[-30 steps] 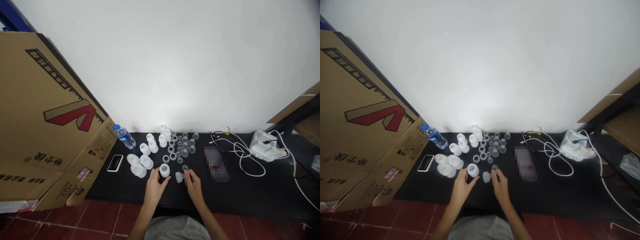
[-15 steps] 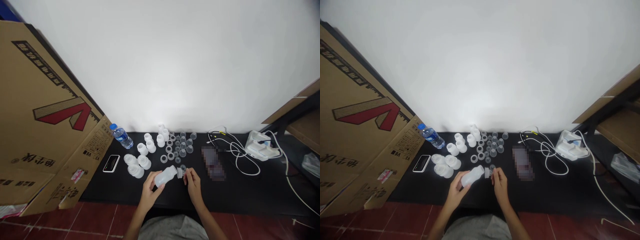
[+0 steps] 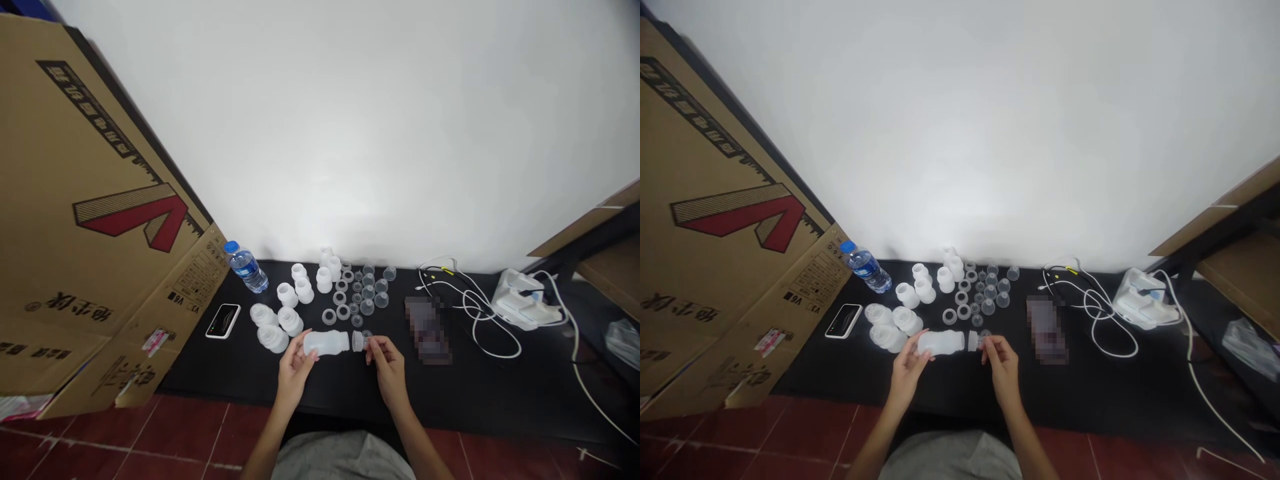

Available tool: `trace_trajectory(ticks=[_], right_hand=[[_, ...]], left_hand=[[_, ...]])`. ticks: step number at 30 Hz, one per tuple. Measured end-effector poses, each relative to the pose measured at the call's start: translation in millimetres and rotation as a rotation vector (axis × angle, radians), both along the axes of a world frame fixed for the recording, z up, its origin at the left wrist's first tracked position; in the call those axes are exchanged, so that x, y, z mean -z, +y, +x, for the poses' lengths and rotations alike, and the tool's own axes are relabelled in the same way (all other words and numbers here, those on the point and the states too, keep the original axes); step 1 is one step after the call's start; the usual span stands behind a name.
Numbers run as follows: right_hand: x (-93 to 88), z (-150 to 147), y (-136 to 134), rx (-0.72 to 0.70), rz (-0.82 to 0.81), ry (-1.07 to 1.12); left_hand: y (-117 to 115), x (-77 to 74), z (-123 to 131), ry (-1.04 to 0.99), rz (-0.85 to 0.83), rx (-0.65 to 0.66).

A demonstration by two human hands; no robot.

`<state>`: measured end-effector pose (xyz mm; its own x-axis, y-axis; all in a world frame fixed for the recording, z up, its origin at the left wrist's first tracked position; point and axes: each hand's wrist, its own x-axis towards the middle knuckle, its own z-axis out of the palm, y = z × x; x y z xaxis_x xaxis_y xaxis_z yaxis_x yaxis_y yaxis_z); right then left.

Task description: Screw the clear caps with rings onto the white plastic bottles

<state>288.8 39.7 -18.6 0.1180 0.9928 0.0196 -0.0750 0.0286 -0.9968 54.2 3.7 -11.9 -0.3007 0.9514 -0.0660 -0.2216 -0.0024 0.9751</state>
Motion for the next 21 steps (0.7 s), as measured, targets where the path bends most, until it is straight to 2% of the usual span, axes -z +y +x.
trace_trajectory(ticks=[7, 16, 21], right_hand=[[-5.7, -1.0, -1.3, -0.102, 0.028, -0.052], [-3.3, -1.9, -1.8, -0.141, 0.016, -0.068], [-4.6, -1.6, -2.8, -0.153, 0.031, -0.110]], left_hand=[[-0.2, -1.7, 0.4, 0.009, -0.027, 0.011], [0.4, 1.7, -0.9, 0.010, -0.022, -0.034], [0.4, 1.7, -5.3, 0.120, -0.009, -0.077]])
